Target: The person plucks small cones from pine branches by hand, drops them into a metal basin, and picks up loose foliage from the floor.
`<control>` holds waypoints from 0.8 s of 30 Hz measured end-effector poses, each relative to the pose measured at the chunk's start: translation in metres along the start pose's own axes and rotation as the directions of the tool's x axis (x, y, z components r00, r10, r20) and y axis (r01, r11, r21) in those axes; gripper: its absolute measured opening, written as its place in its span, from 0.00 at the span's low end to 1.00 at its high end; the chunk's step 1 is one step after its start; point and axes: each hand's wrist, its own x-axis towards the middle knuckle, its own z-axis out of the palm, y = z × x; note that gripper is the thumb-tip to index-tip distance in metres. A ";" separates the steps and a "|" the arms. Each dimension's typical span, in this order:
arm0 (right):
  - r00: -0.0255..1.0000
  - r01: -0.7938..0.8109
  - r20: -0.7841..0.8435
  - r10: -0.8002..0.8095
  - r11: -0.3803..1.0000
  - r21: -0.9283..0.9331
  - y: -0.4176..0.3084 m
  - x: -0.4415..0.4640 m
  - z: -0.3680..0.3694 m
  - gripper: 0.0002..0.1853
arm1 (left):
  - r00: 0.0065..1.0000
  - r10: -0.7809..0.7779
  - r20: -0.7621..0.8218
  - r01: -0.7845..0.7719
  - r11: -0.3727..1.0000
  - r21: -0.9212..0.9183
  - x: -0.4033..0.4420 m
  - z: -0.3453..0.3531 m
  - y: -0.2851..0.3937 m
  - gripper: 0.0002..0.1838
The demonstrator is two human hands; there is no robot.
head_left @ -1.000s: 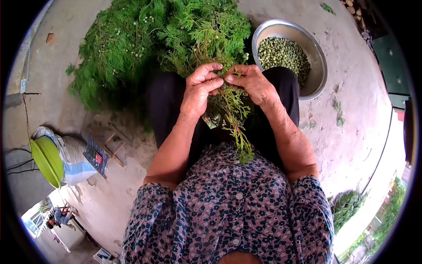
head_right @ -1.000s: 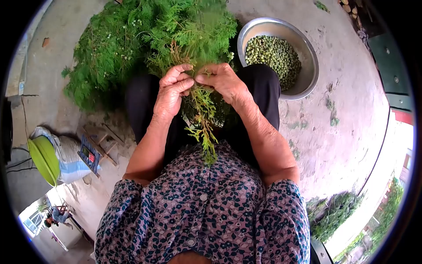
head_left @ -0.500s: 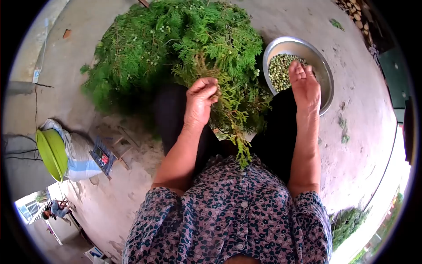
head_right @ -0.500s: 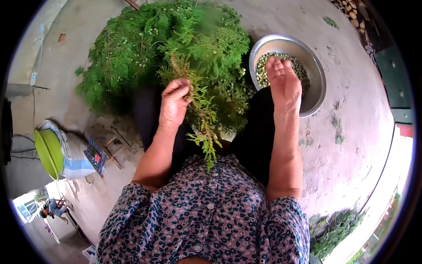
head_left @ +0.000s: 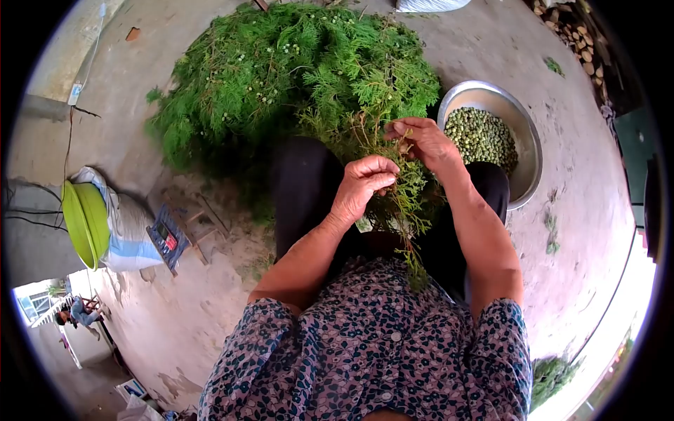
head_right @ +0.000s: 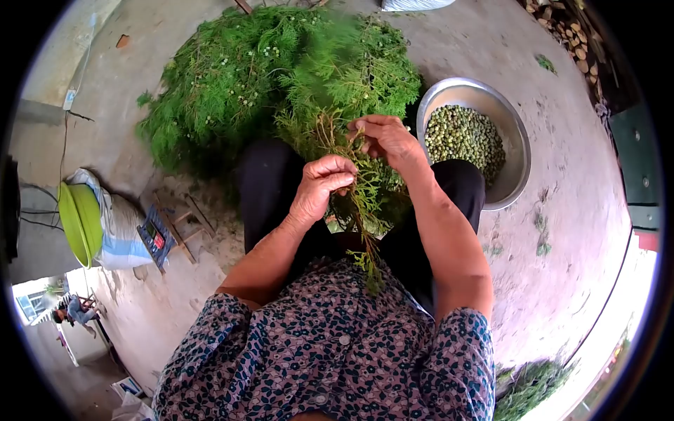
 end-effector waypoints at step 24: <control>0.989 0.145 0.032 -0.147 0.987 0.062 -0.014 -0.006 0.038 0.16 | 0.991 -0.087 0.098 0.063 0.973 0.222 -0.001 0.008 0.004 0.05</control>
